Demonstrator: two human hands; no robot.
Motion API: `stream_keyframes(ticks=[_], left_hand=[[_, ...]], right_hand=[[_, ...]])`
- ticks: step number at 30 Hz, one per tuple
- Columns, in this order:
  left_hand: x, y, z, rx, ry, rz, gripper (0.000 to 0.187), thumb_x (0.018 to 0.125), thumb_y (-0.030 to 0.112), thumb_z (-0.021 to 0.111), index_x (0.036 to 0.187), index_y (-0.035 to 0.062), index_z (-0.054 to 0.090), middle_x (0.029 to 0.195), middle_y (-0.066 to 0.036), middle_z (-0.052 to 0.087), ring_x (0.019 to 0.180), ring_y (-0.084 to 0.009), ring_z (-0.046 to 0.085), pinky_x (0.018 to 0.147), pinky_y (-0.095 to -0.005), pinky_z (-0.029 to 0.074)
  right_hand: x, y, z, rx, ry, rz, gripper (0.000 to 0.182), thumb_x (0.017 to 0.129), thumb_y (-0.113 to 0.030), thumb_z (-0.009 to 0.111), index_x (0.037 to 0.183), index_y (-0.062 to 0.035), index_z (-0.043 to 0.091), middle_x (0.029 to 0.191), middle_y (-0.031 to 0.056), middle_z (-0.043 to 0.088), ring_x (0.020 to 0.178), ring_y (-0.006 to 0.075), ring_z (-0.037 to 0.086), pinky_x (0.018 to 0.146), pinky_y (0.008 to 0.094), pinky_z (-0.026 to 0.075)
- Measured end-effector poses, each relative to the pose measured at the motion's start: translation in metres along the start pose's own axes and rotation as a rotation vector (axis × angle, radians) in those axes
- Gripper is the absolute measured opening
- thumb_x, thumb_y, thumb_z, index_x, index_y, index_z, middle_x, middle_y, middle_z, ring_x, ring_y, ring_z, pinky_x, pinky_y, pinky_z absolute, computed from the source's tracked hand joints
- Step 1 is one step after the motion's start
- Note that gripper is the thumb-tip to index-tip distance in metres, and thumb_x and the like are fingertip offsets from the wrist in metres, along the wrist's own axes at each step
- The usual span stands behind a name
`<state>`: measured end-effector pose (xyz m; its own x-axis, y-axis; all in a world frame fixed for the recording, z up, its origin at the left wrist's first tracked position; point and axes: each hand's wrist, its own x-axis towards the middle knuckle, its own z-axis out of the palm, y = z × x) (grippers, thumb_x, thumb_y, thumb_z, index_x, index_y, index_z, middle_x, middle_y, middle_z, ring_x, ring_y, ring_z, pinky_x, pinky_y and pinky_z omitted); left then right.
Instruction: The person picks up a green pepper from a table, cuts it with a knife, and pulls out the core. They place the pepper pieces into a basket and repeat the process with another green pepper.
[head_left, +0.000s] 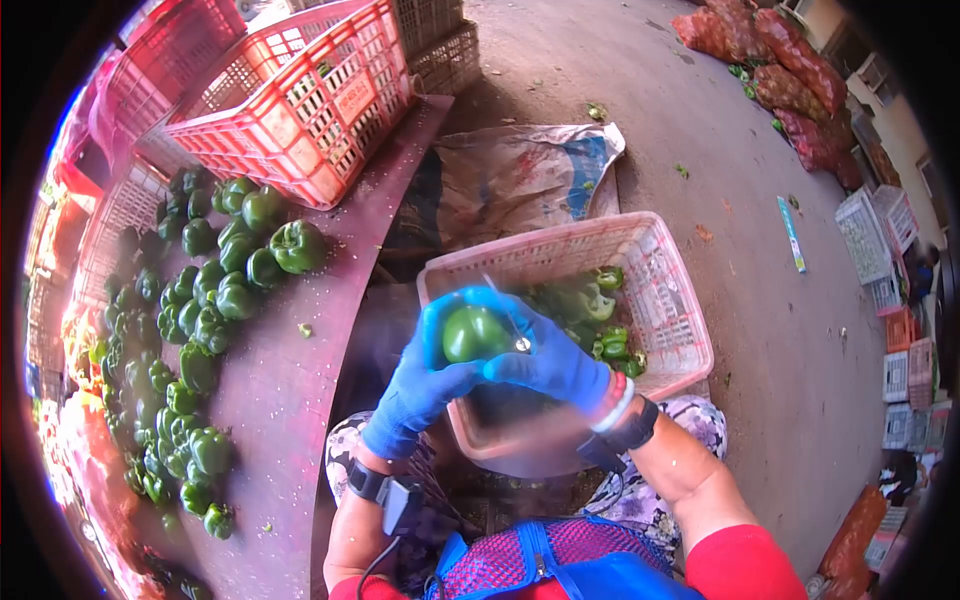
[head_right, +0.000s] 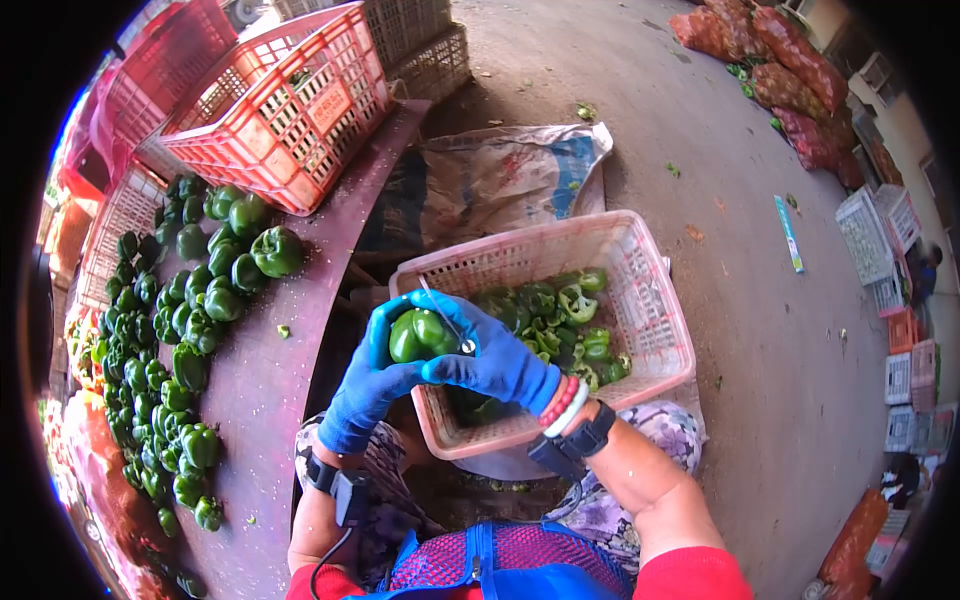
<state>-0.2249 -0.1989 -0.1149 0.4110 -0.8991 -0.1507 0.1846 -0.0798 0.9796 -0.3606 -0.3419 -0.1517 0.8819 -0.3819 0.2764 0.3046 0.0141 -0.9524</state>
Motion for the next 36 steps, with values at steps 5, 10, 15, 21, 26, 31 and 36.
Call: stream_keyframes(ticks=[5,10,15,21,26,31,36], left_hand=[[0.007,-0.007,-0.001,-0.232,-0.117,-0.099,0.068,0.072,0.008,0.072,0.135,0.0053,0.048,0.126,-0.012,0.058,0.111,-0.0217,0.061,0.097,-0.0347,0.051],[0.019,-0.013,-0.006,-0.597,-0.278,-0.114,0.065,0.074,0.013,0.069,0.134,0.0032,0.048,0.129,-0.019,0.058,0.108,-0.0320,0.063,0.081,-0.0418,0.058],[0.024,-0.022,0.003,-0.787,-0.267,-0.009,0.067,0.077,0.020,0.068,0.139,0.0042,0.047,0.131,-0.016,0.057,0.114,-0.0308,0.062,0.090,-0.0444,0.057],[0.041,-0.024,-0.009,-0.709,-0.158,0.112,0.067,0.089,0.035,0.069,0.146,0.0083,0.044,0.133,-0.014,0.056,0.116,-0.0383,0.061,0.090,-0.0539,0.055],[0.042,-0.023,0.012,0.197,-0.122,0.277,0.048,0.095,0.031,0.068,0.132,0.0061,0.052,0.123,-0.010,0.059,0.109,-0.0243,0.061,0.090,-0.0401,0.055],[0.050,-0.067,0.000,0.643,-0.258,0.554,0.046,0.084,0.005,0.075,0.127,0.0115,0.059,0.126,-0.013,0.050,0.114,-0.0320,0.051,0.101,-0.0365,0.045],[0.048,-0.077,0.010,0.079,-0.260,0.110,0.037,0.090,0.016,0.072,0.124,0.0105,0.059,0.116,-0.006,0.051,0.107,-0.0205,0.050,0.092,-0.0316,0.046]], right_hand=[[-0.004,-0.010,-0.007,-0.087,0.045,0.087,0.054,0.086,-0.021,0.078,0.133,-0.0051,0.056,0.120,0.0073,0.065,0.108,0.0153,0.062,0.095,0.0326,0.050],[-0.003,-0.035,-0.012,0.393,0.108,0.437,0.044,0.087,-0.016,0.071,0.129,-0.0082,0.058,0.092,0.0024,0.065,0.059,0.0059,0.055,0.051,0.0220,0.046],[-0.012,-0.017,-0.021,0.860,0.292,0.512,0.047,0.091,-0.032,0.066,0.130,-0.0081,0.057,0.090,0.0054,0.067,0.053,0.0113,0.057,0.047,0.0231,0.046],[-0.018,-0.010,-0.074,-0.472,0.263,0.299,0.058,0.090,-0.037,0.076,0.135,-0.0050,0.059,0.100,0.0056,0.069,0.070,0.0118,0.064,0.060,0.0254,0.051],[-0.008,-0.054,-0.038,-0.075,0.229,0.657,0.046,0.090,-0.031,0.076,0.122,0.0010,0.064,0.102,0.0105,0.070,0.093,0.0198,0.065,0.086,0.0354,0.053],[-0.009,-0.012,-0.037,-0.368,-0.060,0.338,0.034,0.073,-0.010,0.073,0.107,-0.0055,0.070,0.097,0.0142,0.071,0.091,0.0292,0.069,0.084,0.0394,0.054],[-0.013,-0.011,-0.016,-0.757,0.108,0.048,0.017,0.079,-0.009,0.068,0.095,-0.0031,0.067,0.086,0.0168,0.068,0.079,0.0382,0.066,0.072,0.0434,0.053]])
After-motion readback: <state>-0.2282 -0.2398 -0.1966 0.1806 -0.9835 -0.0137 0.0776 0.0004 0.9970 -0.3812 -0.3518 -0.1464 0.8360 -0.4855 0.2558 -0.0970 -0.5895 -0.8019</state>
